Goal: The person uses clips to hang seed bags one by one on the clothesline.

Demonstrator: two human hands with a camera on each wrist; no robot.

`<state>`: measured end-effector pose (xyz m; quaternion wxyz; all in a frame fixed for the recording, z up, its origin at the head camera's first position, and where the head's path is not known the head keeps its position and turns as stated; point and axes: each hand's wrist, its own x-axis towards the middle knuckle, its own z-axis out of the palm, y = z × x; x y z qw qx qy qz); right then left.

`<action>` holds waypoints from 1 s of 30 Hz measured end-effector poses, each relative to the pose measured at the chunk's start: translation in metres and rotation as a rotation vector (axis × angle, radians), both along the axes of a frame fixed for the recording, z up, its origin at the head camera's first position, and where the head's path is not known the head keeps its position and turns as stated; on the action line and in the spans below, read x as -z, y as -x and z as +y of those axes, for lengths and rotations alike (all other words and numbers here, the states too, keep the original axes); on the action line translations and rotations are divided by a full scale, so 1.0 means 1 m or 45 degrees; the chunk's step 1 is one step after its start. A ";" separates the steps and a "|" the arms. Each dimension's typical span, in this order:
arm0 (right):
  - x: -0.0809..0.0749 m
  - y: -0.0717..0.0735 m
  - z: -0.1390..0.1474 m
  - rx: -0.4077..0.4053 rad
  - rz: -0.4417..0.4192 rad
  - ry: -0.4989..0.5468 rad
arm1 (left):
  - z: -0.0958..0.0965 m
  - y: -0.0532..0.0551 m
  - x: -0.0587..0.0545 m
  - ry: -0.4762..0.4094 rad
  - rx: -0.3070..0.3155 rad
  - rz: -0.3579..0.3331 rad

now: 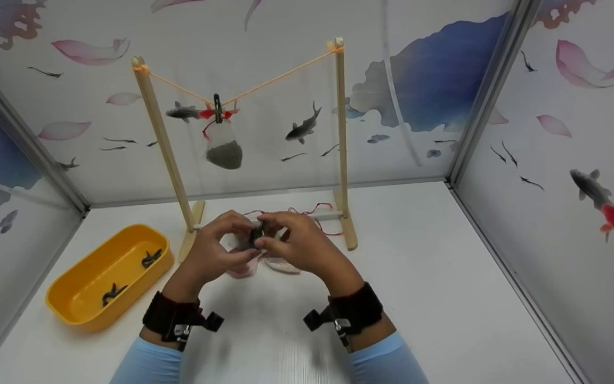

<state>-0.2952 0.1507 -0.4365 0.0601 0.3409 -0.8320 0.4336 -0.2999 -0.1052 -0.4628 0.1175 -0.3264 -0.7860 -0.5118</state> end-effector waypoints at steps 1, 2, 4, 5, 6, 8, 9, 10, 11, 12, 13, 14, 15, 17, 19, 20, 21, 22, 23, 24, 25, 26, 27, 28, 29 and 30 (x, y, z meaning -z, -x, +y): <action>0.000 0.000 0.000 0.017 0.010 -0.004 | -0.001 0.000 0.001 0.006 -0.021 -0.021; -0.001 0.001 0.000 0.039 0.022 -0.006 | -0.002 0.000 0.002 0.013 -0.052 -0.046; -0.002 0.002 0.001 0.098 0.046 -0.008 | -0.003 0.002 0.005 0.034 -0.131 -0.116; -0.002 0.003 0.001 0.134 0.058 -0.005 | -0.003 0.004 0.008 0.059 -0.186 -0.163; -0.002 0.003 0.001 0.173 0.065 -0.003 | -0.004 0.006 0.011 0.098 -0.249 -0.210; -0.002 0.005 0.002 0.246 0.059 0.003 | -0.004 0.012 0.019 0.180 -0.376 -0.315; -0.002 0.005 0.002 0.274 0.052 0.012 | -0.005 0.015 0.025 0.223 -0.440 -0.365; -0.001 0.006 0.003 0.299 0.039 0.023 | -0.007 0.018 0.030 0.272 -0.503 -0.406; -0.001 0.006 0.003 0.320 0.031 0.031 | -0.008 0.022 0.037 0.311 -0.559 -0.445; 0.000 0.006 0.003 0.334 0.018 0.042 | -0.010 0.025 0.043 0.342 -0.607 -0.485; 0.001 0.007 0.004 0.343 0.006 0.054 | -0.012 0.027 0.049 0.360 -0.645 -0.520; 0.001 0.007 0.004 0.350 -0.002 0.065 | -0.014 0.029 0.056 0.376 -0.671 -0.549; 0.002 0.007 0.004 0.353 -0.008 0.075 | -0.016 0.031 0.062 0.389 -0.688 -0.575; 0.003 0.008 0.004 0.361 -0.011 0.088 | -0.020 0.034 0.071 0.403 -0.686 -0.614; 0.003 0.008 0.003 0.365 -0.008 0.093 | -0.022 0.037 0.078 0.395 -0.668 -0.627; 0.003 0.008 0.003 0.366 -0.005 0.093 | -0.022 0.038 0.081 0.379 -0.659 -0.629; 0.003 0.009 0.003 0.365 -0.003 0.093 | -0.023 0.039 0.083 0.360 -0.656 -0.634; 0.003 0.009 0.003 0.366 -0.001 0.093 | -0.023 0.040 0.085 0.337 -0.658 -0.639; 0.004 0.009 0.002 0.364 -0.001 0.094 | -0.024 0.041 0.087 0.307 -0.663 -0.647; 0.004 0.010 0.002 0.364 -0.003 0.094 | -0.025 0.042 0.088 0.270 -0.672 -0.666; 0.005 0.010 0.002 0.364 -0.007 0.094 | -0.025 0.043 0.089 0.225 -0.681 -0.689; 0.005 0.010 0.002 0.363 -0.011 0.095 | -0.026 0.044 0.090 0.178 -0.689 -0.712; 0.005 0.010 0.002 0.362 -0.015 0.096 | -0.027 0.044 0.091 0.129 -0.697 -0.738; 0.006 0.010 0.002 0.362 -0.019 0.096 | -0.027 0.044 0.091 0.078 -0.705 -0.752; 0.006 0.010 0.002 0.359 -0.023 0.095 | -0.027 0.044 0.091 0.031 -0.713 -0.773; 0.006 0.010 0.002 0.357 -0.024 0.097 | -0.027 0.045 0.090 -0.013 -0.721 -0.792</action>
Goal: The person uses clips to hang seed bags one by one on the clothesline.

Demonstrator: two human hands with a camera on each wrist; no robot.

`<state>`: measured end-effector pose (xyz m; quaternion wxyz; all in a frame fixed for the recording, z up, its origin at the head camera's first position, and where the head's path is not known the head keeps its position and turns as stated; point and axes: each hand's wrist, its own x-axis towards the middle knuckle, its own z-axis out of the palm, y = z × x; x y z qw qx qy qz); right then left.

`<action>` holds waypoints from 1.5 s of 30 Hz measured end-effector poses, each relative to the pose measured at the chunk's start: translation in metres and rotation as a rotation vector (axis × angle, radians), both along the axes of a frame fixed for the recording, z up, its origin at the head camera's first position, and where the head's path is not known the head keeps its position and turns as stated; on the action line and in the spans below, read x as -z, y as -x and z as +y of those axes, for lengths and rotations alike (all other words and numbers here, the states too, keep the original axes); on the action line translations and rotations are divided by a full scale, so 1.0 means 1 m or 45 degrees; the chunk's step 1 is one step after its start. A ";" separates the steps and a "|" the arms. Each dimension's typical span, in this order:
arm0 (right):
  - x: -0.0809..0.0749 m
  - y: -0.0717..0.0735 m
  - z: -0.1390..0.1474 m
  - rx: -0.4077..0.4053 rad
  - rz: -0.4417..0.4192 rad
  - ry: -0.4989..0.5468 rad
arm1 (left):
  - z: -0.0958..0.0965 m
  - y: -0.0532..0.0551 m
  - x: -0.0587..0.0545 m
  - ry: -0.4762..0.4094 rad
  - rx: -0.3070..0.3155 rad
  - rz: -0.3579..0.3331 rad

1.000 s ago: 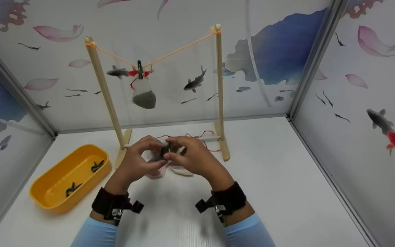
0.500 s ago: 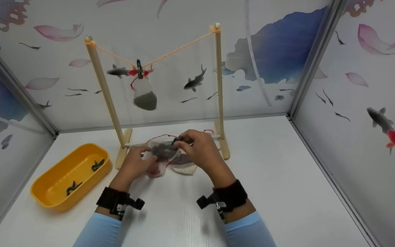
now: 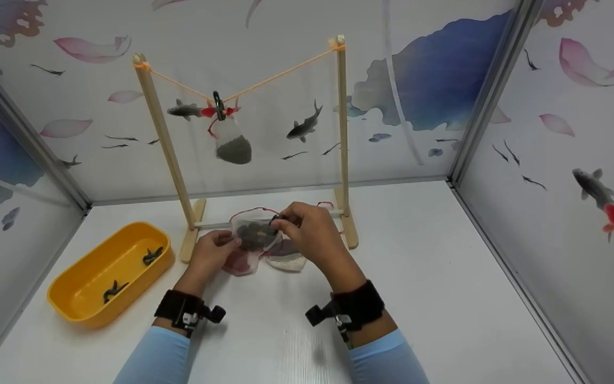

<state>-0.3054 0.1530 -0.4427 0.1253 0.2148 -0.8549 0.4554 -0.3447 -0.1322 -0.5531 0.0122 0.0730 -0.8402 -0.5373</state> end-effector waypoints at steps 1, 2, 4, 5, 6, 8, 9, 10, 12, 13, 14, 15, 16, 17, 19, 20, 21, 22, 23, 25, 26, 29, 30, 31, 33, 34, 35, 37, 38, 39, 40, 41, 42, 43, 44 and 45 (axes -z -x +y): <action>0.000 0.000 -0.001 -0.002 0.001 0.001 | -0.001 0.000 -0.001 -0.030 -0.015 -0.007; 0.000 0.000 -0.002 -0.007 0.004 0.003 | -0.002 0.000 -0.003 -0.056 -0.027 -0.016; 0.001 0.000 -0.003 -0.016 0.011 0.006 | -0.004 0.002 -0.004 -0.084 -0.052 -0.041; 0.001 0.001 -0.004 -0.021 0.017 0.005 | -0.005 0.003 -0.005 -0.087 -0.061 -0.057; 0.001 0.001 -0.005 -0.025 0.021 0.004 | -0.006 0.005 -0.005 -0.089 -0.068 -0.069; 0.001 0.001 -0.006 -0.029 0.021 0.003 | -0.010 0.012 -0.003 -0.071 -0.076 -0.058; 0.001 0.001 -0.006 -0.031 0.021 0.004 | -0.010 0.015 -0.004 -0.059 -0.086 -0.055; 0.001 0.001 -0.006 -0.029 0.018 0.007 | -0.010 0.017 -0.006 -0.043 -0.092 -0.050; 0.001 0.001 -0.006 -0.021 0.013 0.011 | -0.008 0.022 -0.011 -0.032 -0.093 -0.038; 0.001 0.001 -0.006 -0.017 0.010 0.015 | -0.007 0.025 -0.013 -0.038 -0.095 -0.041; 0.000 0.002 -0.006 -0.015 0.011 0.018 | -0.006 0.027 -0.015 -0.051 -0.102 -0.047; 0.000 0.002 -0.007 -0.012 0.008 0.022 | -0.002 0.025 -0.021 -0.078 -0.117 -0.074; 0.000 0.002 -0.007 -0.007 0.008 0.025 | 0.000 0.027 -0.022 -0.096 -0.129 -0.084; 0.000 0.003 -0.007 -0.003 0.012 0.026 | 0.001 0.028 -0.024 -0.114 -0.141 -0.094; 0.000 0.003 -0.008 0.005 0.020 0.038 | 0.002 0.029 -0.027 -0.150 -0.176 -0.106; 0.000 0.003 -0.008 0.008 0.026 0.045 | 0.002 0.029 -0.027 -0.170 -0.192 -0.101; 0.001 0.003 -0.008 0.013 0.030 0.049 | 0.003 0.029 -0.028 -0.195 -0.202 -0.094; 0.001 0.003 -0.009 0.017 0.035 0.054 | 0.003 0.028 -0.029 -0.211 -0.212 -0.081; 0.001 0.003 -0.009 0.018 0.036 0.059 | 0.003 0.027 -0.030 -0.246 -0.220 -0.064; 0.000 0.003 -0.009 0.015 0.036 0.070 | 0.003 0.025 -0.034 -0.331 -0.227 -0.031; 0.000 0.004 -0.010 0.013 0.037 0.077 | 0.003 0.023 -0.036 -0.370 -0.227 -0.015; 0.000 0.005 -0.009 0.010 0.041 0.112 | 0.002 0.019 -0.050 -0.393 -0.210 0.049; 0.001 0.006 -0.009 0.010 0.044 0.127 | 0.002 0.017 -0.056 -0.370 -0.204 0.072; 0.000 0.007 -0.009 0.011 0.044 0.144 | 0.001 0.016 -0.063 -0.328 -0.199 0.101; 0.000 0.008 -0.007 0.012 0.042 0.176 | 0.000 0.012 -0.078 -0.235 -0.207 0.169; 0.000 0.009 -0.006 0.015 0.040 0.188 | -0.002 0.010 -0.086 -0.188 -0.216 0.202; -0.001 0.009 -0.005 0.020 0.038 0.200 | -0.003 0.007 -0.094 -0.149 -0.229 0.238; -0.002 0.010 -0.002 0.034 0.036 0.221 | -0.008 0.003 -0.109 -0.095 -0.262 0.312; -0.003 0.011 0.000 0.044 0.043 0.229 | -0.010 0.001 -0.118 -0.076 -0.277 0.350; -0.005 0.012 0.002 0.057 0.051 0.232 | -0.012 -0.001 -0.126 -0.056 -0.289 0.387; -0.008 0.014 0.003 0.068 0.058 0.239 | -0.015 -0.002 -0.134 -0.031 -0.302 0.422; -0.012 0.016 0.004 0.073 0.067 0.251 | -0.017 -0.003 -0.142 -0.003 -0.312 0.460; -0.017 0.019 0.004 0.077 0.080 0.257 | -0.019 -0.003 -0.151 0.031 -0.319 0.495; -0.023 0.022 0.003 0.079 0.102 0.268 | -0.021 -0.002 -0.159 0.071 -0.323 0.531; -0.031 0.026 0.002 0.078 0.127 0.279 | -0.023 -0.001 -0.167 0.117 -0.325 0.565; -0.040 0.030 0.001 0.073 0.154 0.292 | -0.025 0.001 -0.175 0.169 -0.328 0.595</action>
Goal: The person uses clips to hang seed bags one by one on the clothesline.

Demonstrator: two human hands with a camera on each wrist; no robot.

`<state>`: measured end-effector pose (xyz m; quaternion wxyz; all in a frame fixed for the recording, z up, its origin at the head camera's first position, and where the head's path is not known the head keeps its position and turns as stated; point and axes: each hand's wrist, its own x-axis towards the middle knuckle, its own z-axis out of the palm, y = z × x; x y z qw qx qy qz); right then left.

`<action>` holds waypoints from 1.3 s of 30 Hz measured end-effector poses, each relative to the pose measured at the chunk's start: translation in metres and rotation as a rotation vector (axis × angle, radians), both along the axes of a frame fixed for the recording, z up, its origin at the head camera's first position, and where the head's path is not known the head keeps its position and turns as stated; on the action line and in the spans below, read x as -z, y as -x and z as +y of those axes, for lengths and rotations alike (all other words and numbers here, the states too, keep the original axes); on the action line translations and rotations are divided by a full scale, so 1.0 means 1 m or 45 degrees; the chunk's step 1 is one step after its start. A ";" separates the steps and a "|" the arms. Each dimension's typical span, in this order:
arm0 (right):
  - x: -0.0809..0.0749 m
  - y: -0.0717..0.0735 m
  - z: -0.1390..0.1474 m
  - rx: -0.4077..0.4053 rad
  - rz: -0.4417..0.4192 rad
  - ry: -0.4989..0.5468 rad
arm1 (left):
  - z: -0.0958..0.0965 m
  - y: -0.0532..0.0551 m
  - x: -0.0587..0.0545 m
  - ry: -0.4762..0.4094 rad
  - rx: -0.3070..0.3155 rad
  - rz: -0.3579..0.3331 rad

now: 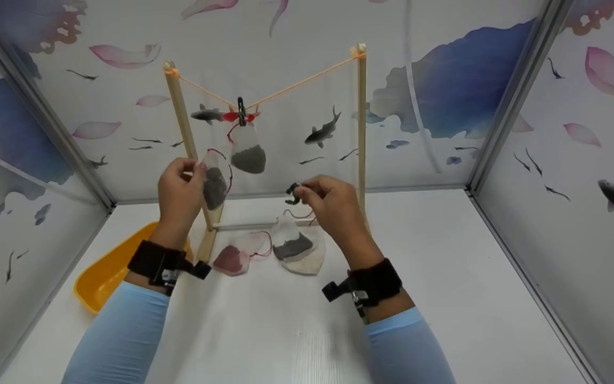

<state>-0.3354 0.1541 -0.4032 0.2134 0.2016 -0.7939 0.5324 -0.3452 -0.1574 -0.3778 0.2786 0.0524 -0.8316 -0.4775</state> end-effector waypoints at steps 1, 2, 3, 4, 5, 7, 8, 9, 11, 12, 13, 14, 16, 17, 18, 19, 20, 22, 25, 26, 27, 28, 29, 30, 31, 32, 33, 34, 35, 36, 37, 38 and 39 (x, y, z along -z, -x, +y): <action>-0.011 0.004 -0.001 -0.006 0.029 0.014 | -0.001 0.003 -0.008 0.054 -0.013 0.023; -0.022 0.009 -0.003 -0.012 0.061 0.026 | -0.002 0.006 -0.016 0.103 -0.023 0.045; -0.035 0.013 -0.005 -0.015 0.095 0.030 | -0.003 0.010 -0.024 0.148 -0.037 0.066; -0.048 0.017 -0.008 -0.022 0.124 0.039 | -0.004 0.014 -0.032 0.191 -0.054 0.082; -0.061 0.021 -0.011 -0.026 0.143 0.041 | -0.005 0.018 -0.040 0.229 -0.068 0.095; -0.089 0.027 -0.019 -0.023 0.157 0.029 | -0.007 0.027 -0.056 0.283 -0.095 0.115; -0.102 0.031 -0.023 -0.018 0.161 0.020 | -0.007 0.032 -0.063 0.301 -0.104 0.118; -0.114 0.034 -0.028 -0.007 0.166 0.003 | -0.007 0.035 -0.070 0.318 -0.110 0.118; -0.135 0.042 -0.040 0.015 0.165 -0.038 | -0.007 0.040 -0.084 0.340 -0.113 0.105; -0.144 0.046 -0.046 0.028 0.167 -0.066 | -0.007 0.043 -0.089 0.352 -0.114 0.096; -0.152 0.050 -0.052 0.042 0.171 -0.092 | -0.005 0.044 -0.095 0.359 -0.111 0.085; -0.159 0.054 -0.058 0.050 0.175 -0.119 | -0.003 0.046 -0.100 0.373 -0.108 0.078; -0.169 0.063 -0.069 0.058 0.178 -0.184 | 0.002 0.048 -0.108 0.397 -0.097 0.075; -0.173 0.067 -0.074 0.065 0.174 -0.224 | 0.004 0.048 -0.111 0.413 -0.093 0.075; -0.177 0.071 -0.079 0.067 0.176 -0.263 | 0.007 0.048 -0.113 0.427 -0.089 0.075; -0.179 0.074 -0.084 0.065 0.175 -0.296 | 0.009 0.048 -0.115 0.434 -0.081 0.077; -0.182 0.077 -0.088 0.063 0.174 -0.330 | 0.011 0.048 -0.116 0.444 -0.073 0.078; -0.185 0.082 -0.096 0.064 0.177 -0.391 | 0.014 0.047 -0.117 0.450 -0.052 0.069; -0.186 0.088 -0.104 0.059 0.161 -0.443 | 0.016 0.048 -0.116 0.441 -0.031 0.057; -0.186 0.089 -0.105 0.057 0.154 -0.455 | 0.017 0.048 -0.115 0.439 -0.028 0.053; -0.185 0.091 -0.107 0.057 0.143 -0.467 | 0.017 0.049 -0.115 0.439 -0.027 0.051; -0.185 0.092 -0.109 0.058 0.132 -0.477 | 0.018 0.049 -0.114 0.437 -0.028 0.050; -0.185 0.093 -0.111 0.060 0.121 -0.484 | 0.018 0.050 -0.114 0.434 -0.030 0.048; -0.184 0.094 -0.112 0.061 0.115 -0.486 | 0.018 0.050 -0.113 0.430 -0.030 0.045; -0.184 0.095 -0.113 0.061 0.108 -0.489 | 0.018 0.050 -0.113 0.427 -0.029 0.050; -0.184 0.096 -0.114 0.066 0.097 -0.499 | 0.018 0.050 -0.113 0.421 -0.024 0.055; -0.184 0.096 -0.115 0.066 0.082 -0.511 | 0.018 0.050 -0.113 0.414 -0.016 0.064; -0.184 0.097 -0.116 0.060 0.068 -0.523 | 0.018 0.050 -0.113 0.404 -0.008 0.073; -0.185 0.097 -0.117 0.053 0.054 -0.538 | 0.018 0.050 -0.114 0.395 0.001 0.082; -0.185 0.097 -0.117 0.046 0.039 -0.557 | 0.018 0.050 -0.114 0.387 0.009 0.091; -0.185 0.097 -0.118 0.034 0.029 -0.580 | 0.017 0.049 -0.113 0.379 0.015 0.097; -0.185 0.097 -0.118 0.024 0.022 -0.610 | 0.016 0.049 -0.112 0.369 0.019 0.097; -0.184 0.097 -0.119 0.010 0.013 -0.633 | 0.015 0.049 -0.110 0.359 0.023 0.093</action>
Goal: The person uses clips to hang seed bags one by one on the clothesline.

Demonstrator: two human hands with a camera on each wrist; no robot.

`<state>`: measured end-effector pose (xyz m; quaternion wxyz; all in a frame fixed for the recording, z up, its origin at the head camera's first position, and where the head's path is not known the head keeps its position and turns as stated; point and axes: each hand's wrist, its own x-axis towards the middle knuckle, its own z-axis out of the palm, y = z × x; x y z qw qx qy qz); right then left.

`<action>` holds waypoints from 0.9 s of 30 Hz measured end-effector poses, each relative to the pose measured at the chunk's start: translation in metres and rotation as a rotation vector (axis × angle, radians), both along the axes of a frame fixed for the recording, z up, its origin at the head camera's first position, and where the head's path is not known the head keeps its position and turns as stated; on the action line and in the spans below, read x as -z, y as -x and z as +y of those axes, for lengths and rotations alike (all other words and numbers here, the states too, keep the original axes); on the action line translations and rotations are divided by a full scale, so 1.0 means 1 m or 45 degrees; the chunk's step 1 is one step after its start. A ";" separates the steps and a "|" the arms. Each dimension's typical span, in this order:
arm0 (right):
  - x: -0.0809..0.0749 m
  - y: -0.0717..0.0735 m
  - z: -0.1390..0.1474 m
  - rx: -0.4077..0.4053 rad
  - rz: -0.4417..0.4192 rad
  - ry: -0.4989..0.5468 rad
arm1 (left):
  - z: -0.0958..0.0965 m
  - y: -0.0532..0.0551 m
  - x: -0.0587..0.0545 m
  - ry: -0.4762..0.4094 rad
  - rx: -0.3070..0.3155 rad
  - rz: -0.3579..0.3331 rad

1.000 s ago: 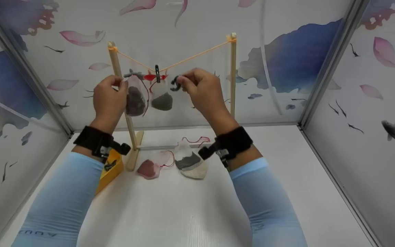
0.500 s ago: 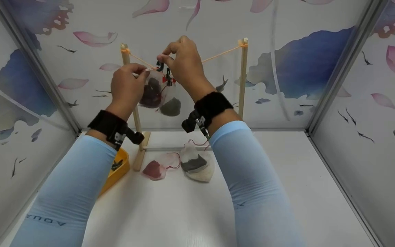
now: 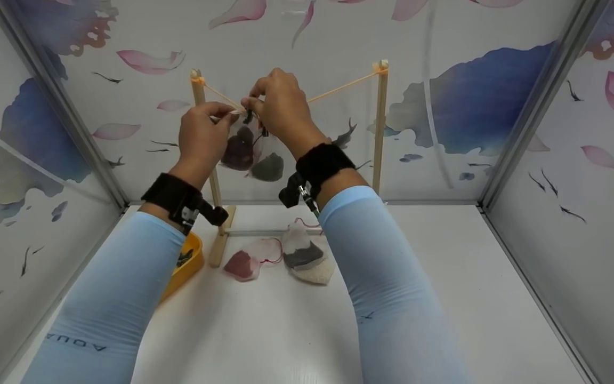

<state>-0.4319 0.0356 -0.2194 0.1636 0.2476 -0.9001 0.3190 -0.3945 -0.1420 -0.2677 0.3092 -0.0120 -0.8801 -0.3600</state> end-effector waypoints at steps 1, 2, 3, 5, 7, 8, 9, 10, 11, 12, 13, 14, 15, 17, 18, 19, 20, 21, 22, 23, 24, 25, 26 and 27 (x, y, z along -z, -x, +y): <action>0.001 0.000 0.001 -0.005 -0.006 -0.022 | 0.000 0.000 0.001 -0.009 0.007 -0.004; 0.001 -0.001 0.003 -0.007 -0.009 -0.047 | 0.001 -0.001 0.002 -0.015 0.012 -0.011; 0.002 -0.002 0.004 -0.009 -0.012 -0.073 | 0.001 -0.001 0.003 -0.019 0.016 -0.019; 0.006 -0.004 0.008 -0.018 -0.005 -0.106 | 0.001 -0.003 0.007 -0.029 0.027 -0.044; 0.011 -0.008 0.014 -0.032 0.031 -0.093 | 0.002 -0.005 0.011 -0.045 0.046 -0.071; 0.013 -0.010 0.018 -0.041 0.067 -0.077 | 0.003 -0.007 0.015 -0.060 0.056 -0.081; 0.017 -0.013 0.022 -0.051 0.105 -0.046 | 0.003 -0.008 0.019 -0.077 0.065 -0.088; 0.021 -0.016 0.026 -0.061 0.151 -0.005 | 0.003 -0.010 0.024 -0.103 0.076 -0.092; 0.025 -0.020 0.032 -0.067 0.194 0.036 | 0.003 -0.012 0.031 -0.134 0.087 -0.087; 0.029 -0.024 0.037 -0.071 0.232 0.082 | 0.002 -0.014 0.037 -0.171 0.101 -0.079; 0.034 -0.028 0.044 -0.066 0.258 0.121 | 0.001 -0.017 0.045 -0.209 0.113 -0.072; 0.040 -0.033 0.050 -0.061 0.282 0.164 | 0.001 -0.020 0.053 -0.246 0.124 -0.057; 0.047 -0.037 0.058 -0.054 0.300 0.209 | -0.001 -0.023 0.060 -0.273 0.131 -0.048; 0.063 -0.044 0.072 -0.043 0.334 0.289 | -0.004 -0.030 0.077 -0.310 0.138 -0.042; 0.072 -0.047 0.080 -0.039 0.346 0.326 | -0.006 -0.034 0.085 -0.318 0.138 -0.048; 0.082 -0.049 0.087 -0.036 0.358 0.355 | -0.008 -0.037 0.093 -0.314 0.137 -0.062; 0.093 -0.051 0.094 -0.037 0.364 0.383 | -0.010 -0.041 0.101 -0.304 0.134 -0.087; 0.103 -0.052 0.100 -0.035 0.364 0.404 | -0.012 -0.044 0.109 -0.290 0.128 -0.120; 0.114 -0.053 0.106 -0.032 0.360 0.416 | -0.015 -0.047 0.117 -0.278 0.123 -0.156; 0.125 -0.054 0.112 -0.023 0.346 0.418 | -0.019 -0.049 0.125 -0.266 0.117 -0.196; 0.135 -0.055 0.117 -0.016 0.322 0.425 | -0.024 -0.051 0.133 -0.253 0.107 -0.235; 0.146 -0.057 0.122 -0.009 0.295 0.425 | -0.030 -0.053 0.141 -0.237 0.092 -0.278; 0.156 -0.059 0.126 0.003 0.259 0.428 | -0.037 -0.055 0.150 -0.222 0.073 -0.315; 0.165 -0.061 0.130 0.017 0.225 0.421 | -0.044 -0.056 0.159 -0.208 0.049 -0.348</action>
